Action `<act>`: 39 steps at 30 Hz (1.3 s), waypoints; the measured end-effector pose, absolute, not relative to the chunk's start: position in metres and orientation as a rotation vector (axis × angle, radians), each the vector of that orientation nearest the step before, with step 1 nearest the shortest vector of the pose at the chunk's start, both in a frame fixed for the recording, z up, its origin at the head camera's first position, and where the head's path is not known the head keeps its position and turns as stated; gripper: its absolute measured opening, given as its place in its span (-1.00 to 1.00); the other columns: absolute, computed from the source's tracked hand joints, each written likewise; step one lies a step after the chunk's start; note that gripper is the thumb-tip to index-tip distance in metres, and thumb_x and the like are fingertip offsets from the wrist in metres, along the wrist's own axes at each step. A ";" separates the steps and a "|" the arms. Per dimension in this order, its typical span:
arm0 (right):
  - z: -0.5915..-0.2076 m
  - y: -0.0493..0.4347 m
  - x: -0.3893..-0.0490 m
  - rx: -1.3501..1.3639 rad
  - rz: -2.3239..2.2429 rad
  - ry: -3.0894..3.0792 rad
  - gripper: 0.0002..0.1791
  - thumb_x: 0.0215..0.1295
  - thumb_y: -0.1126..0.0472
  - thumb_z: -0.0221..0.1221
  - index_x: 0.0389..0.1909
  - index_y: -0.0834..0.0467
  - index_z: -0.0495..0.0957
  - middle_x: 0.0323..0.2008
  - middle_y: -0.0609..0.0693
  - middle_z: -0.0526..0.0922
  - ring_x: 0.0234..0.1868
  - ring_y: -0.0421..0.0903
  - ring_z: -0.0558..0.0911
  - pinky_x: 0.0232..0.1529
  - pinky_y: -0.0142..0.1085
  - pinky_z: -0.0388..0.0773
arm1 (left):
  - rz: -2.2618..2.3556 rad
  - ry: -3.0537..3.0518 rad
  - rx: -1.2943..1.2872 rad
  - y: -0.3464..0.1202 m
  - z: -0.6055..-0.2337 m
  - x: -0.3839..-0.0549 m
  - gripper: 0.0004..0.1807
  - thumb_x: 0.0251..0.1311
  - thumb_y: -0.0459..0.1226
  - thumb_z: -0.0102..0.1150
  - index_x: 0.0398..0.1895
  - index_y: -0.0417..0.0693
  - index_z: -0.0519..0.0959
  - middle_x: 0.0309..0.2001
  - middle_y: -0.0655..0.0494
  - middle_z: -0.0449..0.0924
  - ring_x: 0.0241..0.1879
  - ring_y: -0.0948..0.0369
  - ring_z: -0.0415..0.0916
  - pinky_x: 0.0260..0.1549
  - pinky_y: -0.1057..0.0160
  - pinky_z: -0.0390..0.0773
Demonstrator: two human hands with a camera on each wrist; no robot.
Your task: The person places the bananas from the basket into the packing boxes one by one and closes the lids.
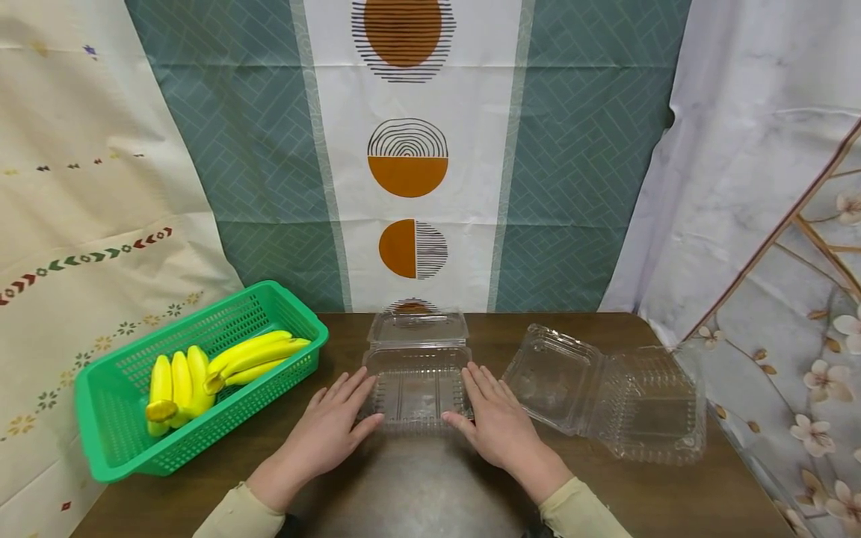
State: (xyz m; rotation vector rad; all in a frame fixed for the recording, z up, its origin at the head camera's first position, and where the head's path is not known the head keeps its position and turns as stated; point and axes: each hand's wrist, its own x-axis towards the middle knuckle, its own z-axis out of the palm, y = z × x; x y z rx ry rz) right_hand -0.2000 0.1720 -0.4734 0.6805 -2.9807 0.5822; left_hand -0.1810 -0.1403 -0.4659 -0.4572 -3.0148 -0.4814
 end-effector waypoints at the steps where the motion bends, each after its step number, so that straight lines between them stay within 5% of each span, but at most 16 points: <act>1: -0.473 0.172 -0.200 0.682 0.584 -2.982 0.03 0.64 -0.35 0.12 0.75 0.31 0.11 0.75 0.24 0.07 0.75 0.26 0.05 0.65 0.26 0.07 | -0.484 -3.013 -0.458 -0.141 -0.466 -0.181 -0.19 0.59 0.17 0.22 0.70 -0.06 0.37 0.72 -0.11 0.20 0.66 -0.29 0.13 0.49 -0.52 0.15; 39: -0.476 0.160 -0.204 0.655 0.707 -3.021 0.04 0.63 -0.33 0.16 0.78 0.25 0.05 0.78 0.19 -0.01 0.75 0.26 0.03 0.62 0.31 0.11 | -0.500 -3.033 -0.437 -0.155 -0.465 -0.181 -0.20 0.59 0.14 0.25 0.70 -0.08 0.38 0.73 -0.10 0.18 0.69 -0.25 0.08 0.51 -0.50 0.16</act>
